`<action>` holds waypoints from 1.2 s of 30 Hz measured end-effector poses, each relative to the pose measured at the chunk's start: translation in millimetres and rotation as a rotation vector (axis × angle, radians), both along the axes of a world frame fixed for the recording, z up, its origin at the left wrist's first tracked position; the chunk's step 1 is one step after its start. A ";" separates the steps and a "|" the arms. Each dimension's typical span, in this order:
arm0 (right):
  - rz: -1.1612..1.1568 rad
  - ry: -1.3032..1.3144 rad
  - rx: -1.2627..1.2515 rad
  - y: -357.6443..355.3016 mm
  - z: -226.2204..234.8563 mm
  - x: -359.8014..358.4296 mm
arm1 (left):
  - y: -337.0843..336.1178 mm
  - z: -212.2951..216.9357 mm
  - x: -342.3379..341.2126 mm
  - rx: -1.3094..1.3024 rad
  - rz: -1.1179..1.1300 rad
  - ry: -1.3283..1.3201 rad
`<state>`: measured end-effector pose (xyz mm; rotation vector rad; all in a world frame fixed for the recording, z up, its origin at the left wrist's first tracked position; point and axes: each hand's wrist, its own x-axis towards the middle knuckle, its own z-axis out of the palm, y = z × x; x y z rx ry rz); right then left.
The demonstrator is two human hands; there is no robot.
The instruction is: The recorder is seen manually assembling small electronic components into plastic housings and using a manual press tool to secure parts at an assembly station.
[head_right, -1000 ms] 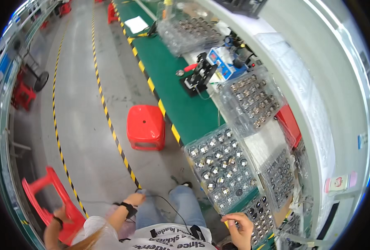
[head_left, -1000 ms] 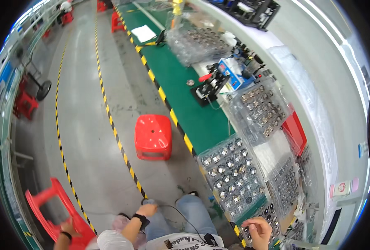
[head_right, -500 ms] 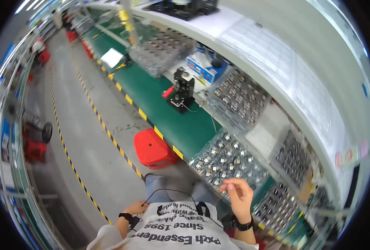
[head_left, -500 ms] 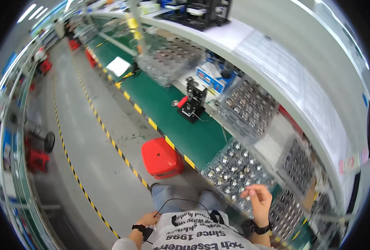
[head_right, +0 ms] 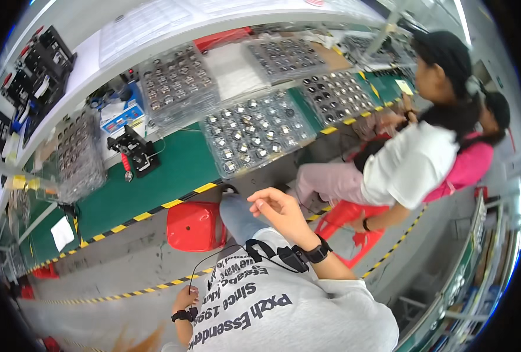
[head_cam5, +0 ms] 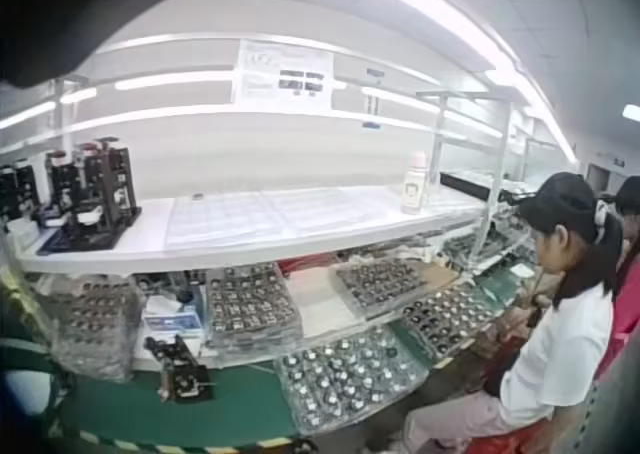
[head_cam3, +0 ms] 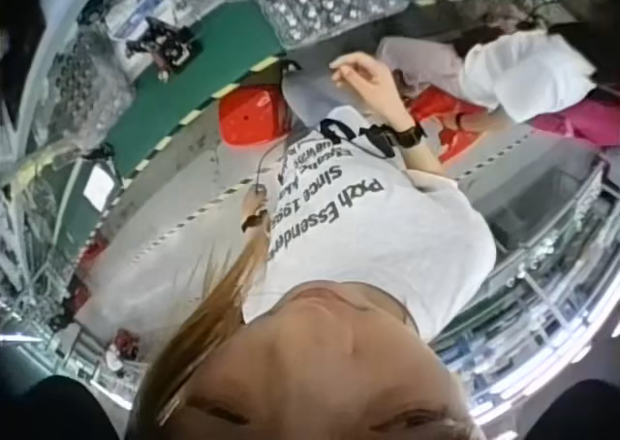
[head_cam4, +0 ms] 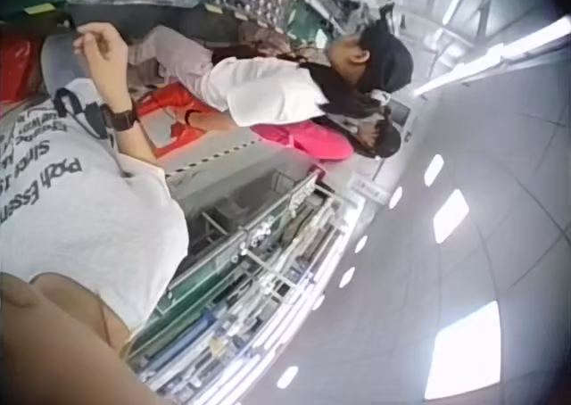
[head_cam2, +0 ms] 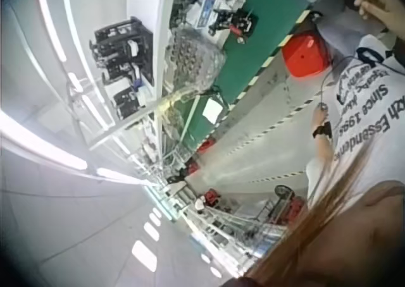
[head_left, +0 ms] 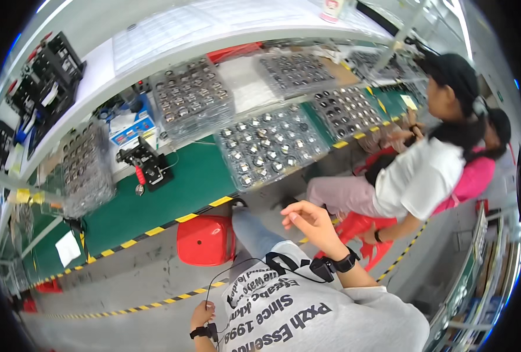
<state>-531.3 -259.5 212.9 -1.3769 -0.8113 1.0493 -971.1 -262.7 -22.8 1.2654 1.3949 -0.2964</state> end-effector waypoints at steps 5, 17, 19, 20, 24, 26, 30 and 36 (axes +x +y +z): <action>-0.016 -0.051 -0.074 -16.4 3.0 -23.7 | 18.6 -4.8 -7.6 0.053 -0.033 0.051; 0.151 -0.145 -0.099 15.1 16.3 -55.5 | 4.9 -17.9 4.1 -0.011 -0.094 -0.052; 0.135 -0.157 -0.102 17.2 13.6 -45.5 | 16.0 -17.2 14.4 -0.003 -0.127 -0.066; 0.122 -0.165 -0.108 17.5 11.5 -38.3 | 25.2 -17.5 21.6 0.017 -0.166 -0.070; 0.035 -0.144 -0.132 16.3 -1.4 -7.4 | 53.1 -42.9 26.1 -0.009 -0.256 -0.031; 0.004 -0.134 -0.132 17.7 -11.4 12.3 | 74.7 -71.1 16.8 -0.123 -0.279 0.035; -0.129 -0.032 -0.187 14.4 -54.3 56.6 | 126.8 -90.4 18.6 -0.034 -0.392 0.067; -0.385 0.151 -0.458 -11.7 -117.0 62.4 | 233.1 -62.7 31.5 0.609 -1.097 0.005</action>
